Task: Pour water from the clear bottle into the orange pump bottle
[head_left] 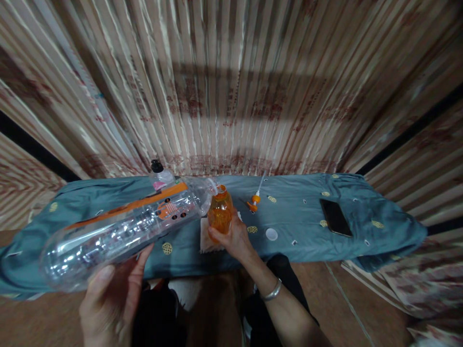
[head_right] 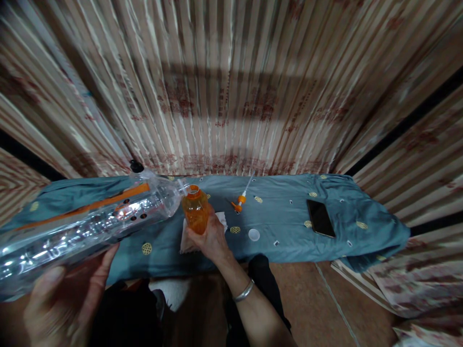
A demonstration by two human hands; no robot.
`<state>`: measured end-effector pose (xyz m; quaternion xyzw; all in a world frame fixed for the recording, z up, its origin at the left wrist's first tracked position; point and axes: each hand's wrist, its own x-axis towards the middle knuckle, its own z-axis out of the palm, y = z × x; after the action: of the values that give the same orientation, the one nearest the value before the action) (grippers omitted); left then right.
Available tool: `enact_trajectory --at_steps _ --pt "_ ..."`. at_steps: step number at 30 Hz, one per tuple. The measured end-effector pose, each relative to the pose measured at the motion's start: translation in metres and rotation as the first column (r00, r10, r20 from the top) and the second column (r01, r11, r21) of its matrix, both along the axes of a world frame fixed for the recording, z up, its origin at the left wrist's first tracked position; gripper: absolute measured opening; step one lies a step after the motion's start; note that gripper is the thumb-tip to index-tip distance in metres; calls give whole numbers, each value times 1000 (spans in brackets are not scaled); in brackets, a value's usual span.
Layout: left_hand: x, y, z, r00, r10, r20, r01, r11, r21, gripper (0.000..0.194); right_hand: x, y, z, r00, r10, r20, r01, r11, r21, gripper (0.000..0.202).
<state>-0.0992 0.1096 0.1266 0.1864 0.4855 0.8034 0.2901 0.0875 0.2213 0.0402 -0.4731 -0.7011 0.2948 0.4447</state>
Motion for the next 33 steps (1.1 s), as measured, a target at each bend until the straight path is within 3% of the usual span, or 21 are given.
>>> enact_trajectory --at_steps 26,33 --pt "12 -2 13 1000 17 -15 -17 999 -43 21 0 0 0 1000 -12 -7 12 1000 -19 66" --pt "6 -1 6 999 29 19 -28 999 -41 20 0 0 1 1000 -4 -22 3 1000 -22 65"
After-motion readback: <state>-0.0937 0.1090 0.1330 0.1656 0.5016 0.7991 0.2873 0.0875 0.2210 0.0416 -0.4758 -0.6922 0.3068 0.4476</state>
